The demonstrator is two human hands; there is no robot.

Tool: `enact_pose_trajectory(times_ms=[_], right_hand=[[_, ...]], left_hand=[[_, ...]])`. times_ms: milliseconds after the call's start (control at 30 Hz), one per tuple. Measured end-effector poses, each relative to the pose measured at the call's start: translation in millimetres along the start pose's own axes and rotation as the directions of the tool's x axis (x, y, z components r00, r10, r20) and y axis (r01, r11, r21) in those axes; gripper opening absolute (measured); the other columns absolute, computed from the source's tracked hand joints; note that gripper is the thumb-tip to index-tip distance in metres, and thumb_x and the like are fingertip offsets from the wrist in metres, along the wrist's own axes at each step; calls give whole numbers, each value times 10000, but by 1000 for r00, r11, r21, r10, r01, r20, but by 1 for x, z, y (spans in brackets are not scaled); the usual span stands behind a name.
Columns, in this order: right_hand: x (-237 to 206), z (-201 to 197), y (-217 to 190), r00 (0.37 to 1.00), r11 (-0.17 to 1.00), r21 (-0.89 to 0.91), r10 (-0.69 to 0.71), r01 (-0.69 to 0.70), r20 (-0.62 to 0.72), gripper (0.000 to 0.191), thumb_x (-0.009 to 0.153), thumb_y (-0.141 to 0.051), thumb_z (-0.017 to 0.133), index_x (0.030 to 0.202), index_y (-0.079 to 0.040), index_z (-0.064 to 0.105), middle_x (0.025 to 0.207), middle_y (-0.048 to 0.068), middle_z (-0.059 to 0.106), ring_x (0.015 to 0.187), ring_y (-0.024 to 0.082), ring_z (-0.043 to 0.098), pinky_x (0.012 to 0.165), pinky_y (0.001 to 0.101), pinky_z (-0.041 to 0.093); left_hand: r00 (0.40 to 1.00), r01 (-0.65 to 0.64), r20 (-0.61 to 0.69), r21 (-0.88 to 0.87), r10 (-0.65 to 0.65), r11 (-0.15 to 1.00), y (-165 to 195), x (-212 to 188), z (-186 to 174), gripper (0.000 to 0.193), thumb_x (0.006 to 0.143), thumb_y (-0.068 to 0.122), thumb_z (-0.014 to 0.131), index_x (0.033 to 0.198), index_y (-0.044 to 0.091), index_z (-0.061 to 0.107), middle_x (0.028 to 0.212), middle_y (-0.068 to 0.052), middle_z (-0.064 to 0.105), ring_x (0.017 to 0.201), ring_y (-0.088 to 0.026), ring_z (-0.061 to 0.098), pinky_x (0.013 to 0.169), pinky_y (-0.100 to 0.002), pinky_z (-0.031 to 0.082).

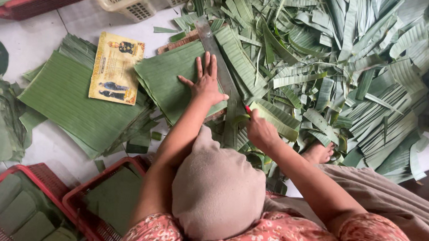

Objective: The person sits on the floor and cuts large banana leaves into smaller rectangular pieces using a metal ruler and a utility knife. They stack the leaves, align them with the ruler, cut along the edge, and place the cut pieces into a nearby basket.

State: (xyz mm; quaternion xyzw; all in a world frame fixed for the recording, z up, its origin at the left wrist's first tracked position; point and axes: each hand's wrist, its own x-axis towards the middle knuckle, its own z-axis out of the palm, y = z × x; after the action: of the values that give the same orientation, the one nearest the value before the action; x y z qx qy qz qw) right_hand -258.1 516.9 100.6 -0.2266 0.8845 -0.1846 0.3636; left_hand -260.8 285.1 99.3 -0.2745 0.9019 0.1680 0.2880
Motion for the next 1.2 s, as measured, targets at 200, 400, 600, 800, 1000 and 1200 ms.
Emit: enact_pose_trajectory(times_ms=[200, 400, 600, 800, 1000, 1200], right_hand=[[-26, -15, -4, 996, 999, -8, -48, 47, -77, 287, 1031, -283, 482, 1125, -29, 387, 755, 303, 670, 718, 520, 665, 655, 615, 502], [126, -39, -77, 969, 989, 46, -131, 144, -210, 328, 1047, -295, 502, 1121, 8, 399, 835, 360, 661, 806, 559, 646, 729, 627, 488], [190, -50, -110, 981, 988, 45, -138, 145, -138, 358, 998, -258, 510, 1170, 46, 431, 967, 365, 681, 958, 527, 673, 823, 571, 537], [198, -48, -110, 995, 996, 59, -58, 63, -84, 453, 977, -304, 557, 1179, 88, 451, 1000, 374, 669, 982, 519, 670, 848, 542, 549], [109, 1, -26, 922, 899, -254, -382, 356, -59, 162, 1025, -185, 477, 1055, -42, 548, 1121, 331, 633, 833, 465, 730, 747, 550, 575], [-42, 23, 41, 1000, 995, -99, 10, -11, -17, 320, 1023, -330, 499, 1138, -36, 446, 893, 273, 679, 803, 498, 674, 678, 582, 526]], left_hand=[[1000, -2, -17, 0, 2, 1000, -5, 1, 0, 1481, 637, 531, 919, 1635, 236, -135, 1722, 69, -167, 1602, -244, -114, 1061, -912, 44], [1000, -18, -14, -14, 17, 1000, -8, 8, 3, 1473, 637, 533, 919, 1637, 241, -124, 1722, 61, -168, 1599, -248, -117, 1057, -918, 39], [999, -31, -14, 28, 31, 999, -7, 16, 1, 1452, 656, 589, 888, 1630, 229, -127, 1720, 39, -188, 1600, -262, -126, 1043, -927, 48], [1000, -26, 9, 37, 25, 999, -5, 24, 5, 1450, 668, 590, 878, 1624, 225, -149, 1718, 41, -197, 1601, -273, -132, 1034, -923, 56], [999, -19, -25, -16, 19, 1000, -5, 15, 5, 1482, 644, 527, 916, 1641, 234, -141, 1727, 67, -166, 1607, -258, -109, 1058, -915, 27], [1000, -8, -6, -48, 8, 999, -2, 7, 3, 1488, 634, 522, 922, 1627, 238, -148, 1723, 72, -180, 1603, -239, -112, 1062, -908, 12]])
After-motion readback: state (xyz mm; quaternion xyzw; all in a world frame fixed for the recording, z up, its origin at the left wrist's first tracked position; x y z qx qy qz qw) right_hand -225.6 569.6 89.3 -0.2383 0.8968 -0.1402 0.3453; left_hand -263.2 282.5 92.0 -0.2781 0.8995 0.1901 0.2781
